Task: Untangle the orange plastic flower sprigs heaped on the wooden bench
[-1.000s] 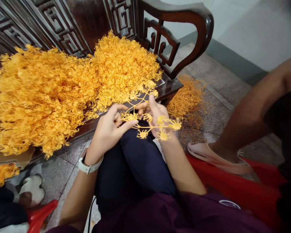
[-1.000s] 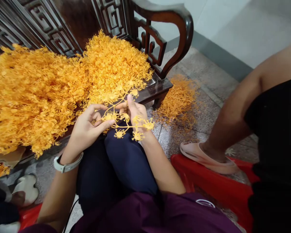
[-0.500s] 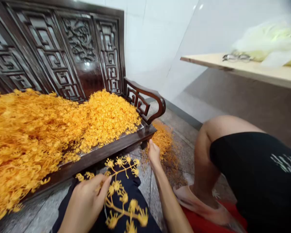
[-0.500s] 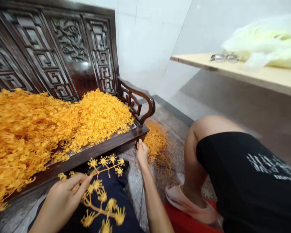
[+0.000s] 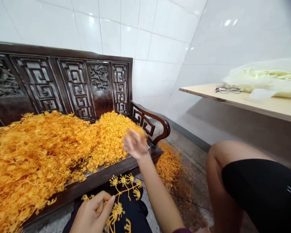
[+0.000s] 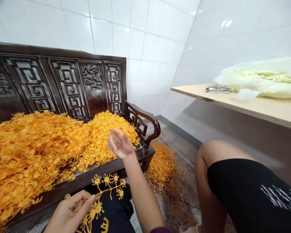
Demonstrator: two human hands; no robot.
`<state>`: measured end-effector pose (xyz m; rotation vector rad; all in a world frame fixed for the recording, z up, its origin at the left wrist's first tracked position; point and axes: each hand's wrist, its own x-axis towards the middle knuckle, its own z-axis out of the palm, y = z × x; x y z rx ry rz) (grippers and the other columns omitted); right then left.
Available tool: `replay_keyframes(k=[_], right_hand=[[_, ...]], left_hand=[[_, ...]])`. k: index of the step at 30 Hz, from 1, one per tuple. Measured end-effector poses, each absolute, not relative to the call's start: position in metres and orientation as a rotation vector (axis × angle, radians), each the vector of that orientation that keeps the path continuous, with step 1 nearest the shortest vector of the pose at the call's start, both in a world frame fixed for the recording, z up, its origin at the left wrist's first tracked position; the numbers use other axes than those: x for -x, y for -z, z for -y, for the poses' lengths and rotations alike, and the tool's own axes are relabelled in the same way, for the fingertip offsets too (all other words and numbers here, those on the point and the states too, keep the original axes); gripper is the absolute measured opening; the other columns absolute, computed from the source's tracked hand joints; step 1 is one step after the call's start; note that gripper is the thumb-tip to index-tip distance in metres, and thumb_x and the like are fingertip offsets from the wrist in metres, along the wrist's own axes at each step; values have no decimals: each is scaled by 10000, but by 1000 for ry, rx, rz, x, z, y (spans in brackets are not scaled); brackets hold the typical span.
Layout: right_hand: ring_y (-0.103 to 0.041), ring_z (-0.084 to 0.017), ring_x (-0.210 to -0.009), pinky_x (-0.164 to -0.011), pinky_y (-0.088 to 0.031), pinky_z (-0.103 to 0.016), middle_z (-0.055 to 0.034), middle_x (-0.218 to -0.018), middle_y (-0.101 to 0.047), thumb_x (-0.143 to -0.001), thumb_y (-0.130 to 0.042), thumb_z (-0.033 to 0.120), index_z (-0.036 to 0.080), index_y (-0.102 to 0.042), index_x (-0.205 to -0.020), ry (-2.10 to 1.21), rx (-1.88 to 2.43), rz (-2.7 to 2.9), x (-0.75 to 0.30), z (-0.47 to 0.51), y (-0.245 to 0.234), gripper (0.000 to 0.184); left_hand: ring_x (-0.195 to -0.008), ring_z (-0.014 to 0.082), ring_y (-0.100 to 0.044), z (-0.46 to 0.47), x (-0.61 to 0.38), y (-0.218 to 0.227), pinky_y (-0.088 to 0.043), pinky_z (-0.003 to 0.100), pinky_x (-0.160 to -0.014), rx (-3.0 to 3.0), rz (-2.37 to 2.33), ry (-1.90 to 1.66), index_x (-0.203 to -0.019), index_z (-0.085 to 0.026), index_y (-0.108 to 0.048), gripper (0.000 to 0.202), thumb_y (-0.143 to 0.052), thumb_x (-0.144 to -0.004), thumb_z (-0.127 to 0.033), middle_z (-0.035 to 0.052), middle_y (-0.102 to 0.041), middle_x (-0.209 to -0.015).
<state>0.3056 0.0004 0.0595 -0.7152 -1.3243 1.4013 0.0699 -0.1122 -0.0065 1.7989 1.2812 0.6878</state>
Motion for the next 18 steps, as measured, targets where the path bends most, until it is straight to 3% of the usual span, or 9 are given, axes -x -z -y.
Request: replay_keyframes(k=[3,6,9,12,14,18], right_hand=[[-364,-88,-483,-434,-273,-216,-39,-819,-708,-913,-630,653,212,-684,-1105,-1377,833,1156,-292,-27,-41,484],[-409,-84,-526,-478,-278,-220,-33,-811,-698,-911,-701,523,173,-707,-1098,-1387,960,1095,-285,-8,-4,397],[-534,-126,-679,-619,-406,-247,-36,-841,-695,-944,-682,518,174,-736,-1033,-1181,1050,1211,-285,32,28,359],[-608,-173,-836,-777,-464,-295,-59,-926,-715,-1018,-568,560,180,-742,-1076,-1233,1062,1359,-295,76,42,422],[-602,-176,-828,-764,-453,-294,-52,-915,-699,-1014,-581,561,177,-732,-1047,-1290,1086,1401,-304,101,43,414],[-500,-139,-719,-668,-384,-269,-8,-786,-588,-943,-704,528,170,-649,-809,-1207,1167,1373,-319,136,51,387]], left_hand=[[-521,148,-368,111,-72,7,-355,247,-519,-1815,-1287,-694,-693,-207,-693,623,-537,-893,-777,-31,-363,-531],[-526,148,-367,110,-73,5,-351,251,-518,-1798,-1254,-645,-688,-201,-683,640,-540,-879,-795,-28,-367,-541],[-550,151,-399,109,-74,0,-357,253,-531,-1771,-1198,-583,-714,-197,-695,598,-561,-900,-749,-17,-431,-577],[-554,152,-425,107,-72,-4,-356,251,-532,-1784,-1182,-559,-749,-202,-721,531,-596,-913,-692,-14,-477,-589],[-550,152,-441,106,-69,-4,-357,250,-532,-1817,-1186,-536,-760,-206,-723,503,-604,-920,-667,-16,-494,-588],[-568,161,-504,108,-61,4,-373,242,-547,-1924,-1144,-427,-775,-210,-700,468,-566,-967,-615,-12,-536,-602]])
